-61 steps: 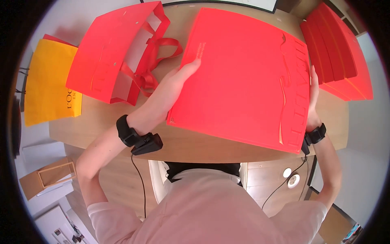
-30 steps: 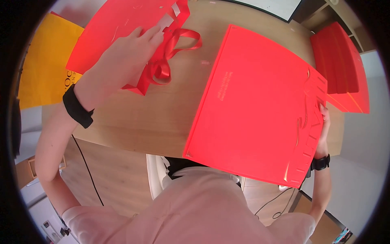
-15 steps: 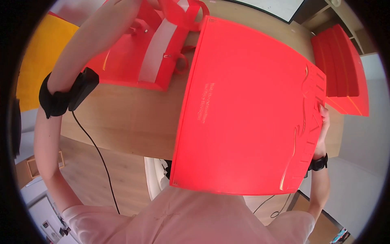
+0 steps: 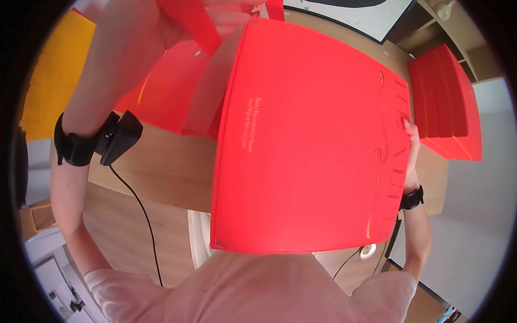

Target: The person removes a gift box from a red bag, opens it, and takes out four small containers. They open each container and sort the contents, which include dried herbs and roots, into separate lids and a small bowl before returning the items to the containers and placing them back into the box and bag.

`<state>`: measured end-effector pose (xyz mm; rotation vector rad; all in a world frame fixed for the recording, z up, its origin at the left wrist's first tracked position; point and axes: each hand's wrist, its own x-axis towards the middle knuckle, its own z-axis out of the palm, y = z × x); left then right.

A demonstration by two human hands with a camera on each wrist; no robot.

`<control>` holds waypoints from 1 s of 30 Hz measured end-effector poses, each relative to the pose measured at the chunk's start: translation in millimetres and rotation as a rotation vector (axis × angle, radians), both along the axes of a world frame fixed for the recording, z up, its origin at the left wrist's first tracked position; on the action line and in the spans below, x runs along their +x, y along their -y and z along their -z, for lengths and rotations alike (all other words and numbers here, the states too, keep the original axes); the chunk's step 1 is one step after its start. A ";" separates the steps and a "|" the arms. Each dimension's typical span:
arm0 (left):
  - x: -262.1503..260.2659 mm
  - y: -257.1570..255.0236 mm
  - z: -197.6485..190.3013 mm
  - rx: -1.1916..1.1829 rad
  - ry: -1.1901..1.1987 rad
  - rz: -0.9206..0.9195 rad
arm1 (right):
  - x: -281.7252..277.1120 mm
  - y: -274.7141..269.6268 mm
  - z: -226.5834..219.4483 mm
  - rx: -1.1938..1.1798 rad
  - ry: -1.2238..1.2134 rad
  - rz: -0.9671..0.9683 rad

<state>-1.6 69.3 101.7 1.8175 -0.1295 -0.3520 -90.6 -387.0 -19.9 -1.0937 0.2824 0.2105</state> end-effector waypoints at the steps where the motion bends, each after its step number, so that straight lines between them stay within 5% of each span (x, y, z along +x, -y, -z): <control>1: -4.1 -2.6 -0.9 0.007 0.014 0.047 | -0.3 1.7 -2.2 0.008 0.006 -0.037; 4: -17.1 -2.4 -0.4 0.082 0.088 0.180 | -0.6 -4.0 -8.6 -0.064 -0.045 -0.003; 7: -41.6 18.4 2.5 0.233 0.211 0.274 | 3.2 -10.2 5.2 -0.118 0.157 -0.114; 10: -57.7 28.6 4.6 0.349 0.353 0.360 | 3.0 -25.4 -14.7 0.060 0.026 -0.158; 23: -130.7 78.6 -4.7 0.680 0.942 0.545 | 13.4 -20.8 -11.5 0.172 -0.002 -0.073; 25: -135.2 76.1 -13.5 0.669 0.941 0.531 | 21.6 -5.0 -1.8 0.137 -0.012 -0.056; 27: -134.2 69.1 -20.5 0.517 0.676 0.451 | -4.6 -35.6 6.5 -0.230 0.402 0.124; 29: -125.5 61.3 -20.1 0.256 0.338 0.358 | -7.3 -41.8 4.7 -0.271 0.435 0.135; 30: -117.3 50.5 -19.6 0.400 0.443 0.404 | 2.5 -28.4 -3.6 -0.124 0.261 0.061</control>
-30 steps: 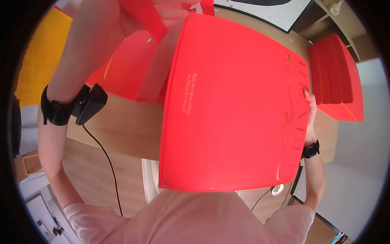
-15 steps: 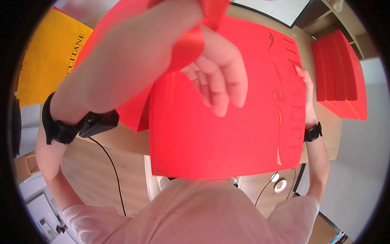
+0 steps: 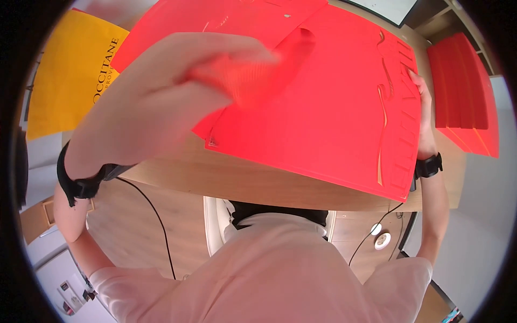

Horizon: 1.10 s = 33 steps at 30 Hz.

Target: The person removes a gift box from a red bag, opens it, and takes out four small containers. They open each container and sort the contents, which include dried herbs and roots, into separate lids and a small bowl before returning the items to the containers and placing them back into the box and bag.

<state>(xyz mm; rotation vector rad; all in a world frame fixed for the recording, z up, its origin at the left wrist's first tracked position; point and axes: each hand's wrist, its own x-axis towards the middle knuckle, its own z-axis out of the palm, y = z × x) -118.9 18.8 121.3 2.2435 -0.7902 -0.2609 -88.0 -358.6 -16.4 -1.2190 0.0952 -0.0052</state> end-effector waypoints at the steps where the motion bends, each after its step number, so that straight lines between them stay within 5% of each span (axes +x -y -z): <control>1: 1.9 -8.2 3.1 0.083 0.143 0.014 | 4.4 5.7 -6.0 0.140 -0.176 -0.077; 4: -7.0 -27.1 21.8 0.238 0.620 -0.035 | 4.0 8.2 -6.6 0.154 -0.186 -0.150; 7: -18.6 -51.2 35.3 0.403 0.949 0.328 | -10.6 -10.3 -13.6 -0.050 -0.062 -0.035; 12: -15.4 -64.1 60.0 0.411 0.929 0.379 | -5.7 3.4 6.2 -0.159 0.017 0.049; 17: -5.7 -61.6 68.9 0.464 0.937 0.356 | 4.9 17.4 -3.0 0.030 -0.129 -0.162; 23: 11.8 -60.6 70.1 0.512 0.788 0.501 | -7.5 6.3 10.4 -0.470 0.252 0.041; 26: 20.2 -60.0 69.2 0.442 0.666 0.504 | -2.8 36.4 34.7 -0.772 0.473 -0.008; 29: 25.2 -65.1 73.3 0.394 0.569 0.436 | -5.9 38.8 20.9 -0.627 0.352 -0.176; 33: 25.0 -54.1 69.1 0.318 0.506 0.391 | -9.0 21.3 16.0 -0.399 0.328 -0.097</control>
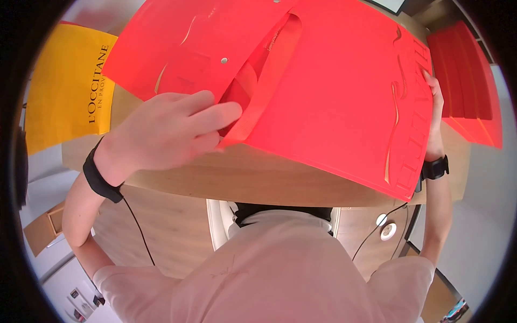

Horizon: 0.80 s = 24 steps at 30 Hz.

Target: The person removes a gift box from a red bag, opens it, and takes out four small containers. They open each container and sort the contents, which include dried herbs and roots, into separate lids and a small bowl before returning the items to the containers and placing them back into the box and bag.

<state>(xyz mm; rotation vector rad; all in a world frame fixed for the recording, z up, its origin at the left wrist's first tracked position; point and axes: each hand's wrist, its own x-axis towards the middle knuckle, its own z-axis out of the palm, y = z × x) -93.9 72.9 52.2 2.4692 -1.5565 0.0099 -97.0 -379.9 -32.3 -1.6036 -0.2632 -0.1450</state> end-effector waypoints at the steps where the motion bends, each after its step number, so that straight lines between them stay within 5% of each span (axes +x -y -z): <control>1: 0.2 3.1 0.0 -0.012 -0.015 0.034 | -0.5 -0.1 -1.2 0.034 -0.058 0.021; 3: 0.9 10.1 1.4 -0.033 -0.041 0.113 | 1.4 0.2 -11.7 0.175 -0.256 0.039; 5: 4.5 20.4 7.1 -0.063 0.026 0.209 | 3.0 4.3 -7.0 0.062 -0.216 0.062; 9: 0.9 43.2 -5.4 -0.081 0.044 0.280 | -3.9 22.6 12.4 -0.430 0.132 0.062; 12: 9.4 23.8 -13.7 -0.283 0.131 0.030 | -0.6 25.1 12.1 -0.414 0.125 0.041; 16: 68.1 -84.4 -37.2 -0.061 0.469 -0.590 | 0.6 28.9 14.9 -0.273 0.034 0.063; 19: 101.0 -148.9 -37.4 0.051 -0.050 -1.182 | -1.9 18.6 13.9 -0.071 -0.062 0.072; 22: 113.2 -186.6 -17.0 -0.528 -0.998 -1.137 | 5.6 13.2 11.3 0.123 -0.164 0.127; 24: 105.7 -179.6 0.3 -0.618 -0.862 -1.106 | 15.7 17.3 4.8 0.369 -0.398 0.064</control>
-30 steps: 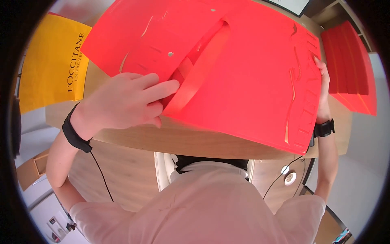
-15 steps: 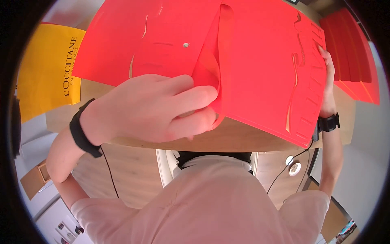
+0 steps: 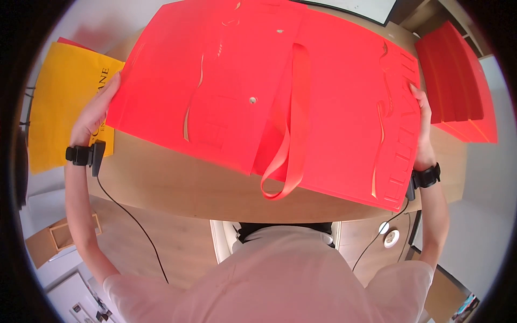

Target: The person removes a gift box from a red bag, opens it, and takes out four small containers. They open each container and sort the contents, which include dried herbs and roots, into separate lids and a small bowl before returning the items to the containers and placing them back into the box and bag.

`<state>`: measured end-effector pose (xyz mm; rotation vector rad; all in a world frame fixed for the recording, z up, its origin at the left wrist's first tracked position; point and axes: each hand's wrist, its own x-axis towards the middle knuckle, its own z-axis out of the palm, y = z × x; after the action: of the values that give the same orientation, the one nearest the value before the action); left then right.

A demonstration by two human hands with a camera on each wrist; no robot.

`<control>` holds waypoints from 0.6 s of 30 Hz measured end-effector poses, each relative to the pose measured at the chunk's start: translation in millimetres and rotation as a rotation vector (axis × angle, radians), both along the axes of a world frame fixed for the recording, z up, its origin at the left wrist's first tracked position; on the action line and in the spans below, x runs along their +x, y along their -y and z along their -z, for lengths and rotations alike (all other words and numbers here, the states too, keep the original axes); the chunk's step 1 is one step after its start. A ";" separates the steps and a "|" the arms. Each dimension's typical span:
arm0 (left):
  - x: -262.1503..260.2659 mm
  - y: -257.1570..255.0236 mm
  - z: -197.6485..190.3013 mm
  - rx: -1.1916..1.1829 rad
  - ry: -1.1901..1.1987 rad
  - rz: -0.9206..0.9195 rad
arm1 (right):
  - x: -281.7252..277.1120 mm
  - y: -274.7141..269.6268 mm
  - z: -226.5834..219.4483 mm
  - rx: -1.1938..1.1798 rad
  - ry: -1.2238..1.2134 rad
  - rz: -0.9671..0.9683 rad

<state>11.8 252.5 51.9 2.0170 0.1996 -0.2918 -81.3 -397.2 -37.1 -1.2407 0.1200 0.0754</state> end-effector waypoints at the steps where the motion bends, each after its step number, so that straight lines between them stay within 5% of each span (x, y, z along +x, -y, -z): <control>1: -6.5 3.4 5.3 -0.001 0.070 -0.015 | -0.1 -1.5 -6.0 0.074 -0.069 -0.021; 4: -8.5 10.8 2.2 0.104 0.030 0.150 | 0.2 -18.1 -24.6 0.183 -0.189 -0.057; 7: -25.0 42.7 0.5 -0.069 -0.045 0.100 | -4.6 -45.4 -35.6 0.204 -0.211 0.072; 10: -41.7 81.2 -4.1 0.265 -0.099 0.278 | -14.1 -62.0 -37.4 -0.139 -0.005 0.104; 12: -44.7 92.4 -5.8 0.125 -0.109 0.215 | -17.9 -51.5 -27.3 -0.268 0.193 -0.058; 14: -44.7 105.1 -8.8 0.084 -0.070 0.166 | -9.8 -52.4 -36.7 -0.117 0.113 -0.139; 16: -46.3 121.1 -8.7 -0.021 -0.108 0.115 | -1.0 -60.3 -47.1 0.277 -0.283 -0.043; 18: -45.3 142.5 -11.2 -0.017 -0.081 0.182 | -6.8 -86.0 -40.9 0.079 -0.068 0.177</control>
<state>-33.5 110.0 63.2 2.0108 0.0632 -0.4896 -88.1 -311.2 3.7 -1.1443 0.2829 -0.0303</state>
